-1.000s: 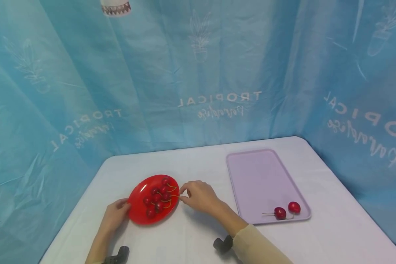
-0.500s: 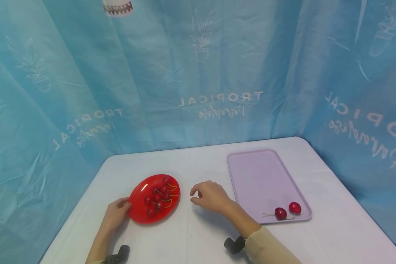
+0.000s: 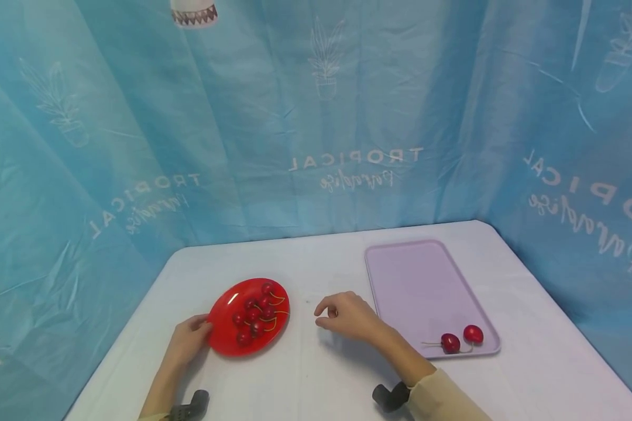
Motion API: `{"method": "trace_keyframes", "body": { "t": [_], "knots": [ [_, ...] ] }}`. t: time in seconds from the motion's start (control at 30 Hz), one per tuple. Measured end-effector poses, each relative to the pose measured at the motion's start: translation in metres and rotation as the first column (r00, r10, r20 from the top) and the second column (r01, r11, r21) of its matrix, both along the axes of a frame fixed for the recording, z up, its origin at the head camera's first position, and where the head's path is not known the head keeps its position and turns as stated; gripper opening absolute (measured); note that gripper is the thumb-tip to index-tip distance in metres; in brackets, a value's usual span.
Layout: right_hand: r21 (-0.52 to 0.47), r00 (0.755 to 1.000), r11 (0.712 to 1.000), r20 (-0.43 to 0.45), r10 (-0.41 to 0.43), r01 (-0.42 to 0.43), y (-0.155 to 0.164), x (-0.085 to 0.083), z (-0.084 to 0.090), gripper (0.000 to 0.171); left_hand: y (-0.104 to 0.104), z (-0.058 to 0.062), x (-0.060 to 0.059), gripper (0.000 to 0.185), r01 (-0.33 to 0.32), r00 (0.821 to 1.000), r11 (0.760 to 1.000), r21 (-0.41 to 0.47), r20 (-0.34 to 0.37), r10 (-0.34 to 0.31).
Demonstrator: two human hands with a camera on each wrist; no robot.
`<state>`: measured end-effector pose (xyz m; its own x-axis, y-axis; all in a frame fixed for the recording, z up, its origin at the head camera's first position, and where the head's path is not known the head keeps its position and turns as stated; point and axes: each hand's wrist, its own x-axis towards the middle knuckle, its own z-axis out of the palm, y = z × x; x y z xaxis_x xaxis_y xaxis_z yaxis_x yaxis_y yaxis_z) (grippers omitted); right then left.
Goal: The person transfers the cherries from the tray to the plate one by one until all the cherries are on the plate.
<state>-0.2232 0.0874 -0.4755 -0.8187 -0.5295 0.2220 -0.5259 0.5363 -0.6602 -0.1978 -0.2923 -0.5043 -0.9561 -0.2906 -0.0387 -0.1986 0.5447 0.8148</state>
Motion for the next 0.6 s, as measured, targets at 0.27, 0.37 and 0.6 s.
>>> {"method": "trace_keyframes", "body": {
  "t": [0.27,0.37,0.6],
  "knots": [
    [-0.018,1.0,1.0,-0.002,0.008,-0.008,0.015,0.001,-0.003,0.011,0.001,0.0,0.001,0.038,0.01,1.0,1.0,0.011,-0.026,-0.01],
    [-0.013,1.0,1.0,-0.002,0.007,-0.007,0.021,0.001,-0.005,0.012,0.001,0.0,0.001,0.038,0.009,1.0,1.0,0.014,-0.026,-0.009],
    [0.001,0.999,1.0,0.029,-0.023,0.023,0.034,0.004,-0.008,0.013,0.0,-0.001,0.001,0.038,0.007,1.0,1.0,0.023,-0.022,-0.007]
  ]
}}
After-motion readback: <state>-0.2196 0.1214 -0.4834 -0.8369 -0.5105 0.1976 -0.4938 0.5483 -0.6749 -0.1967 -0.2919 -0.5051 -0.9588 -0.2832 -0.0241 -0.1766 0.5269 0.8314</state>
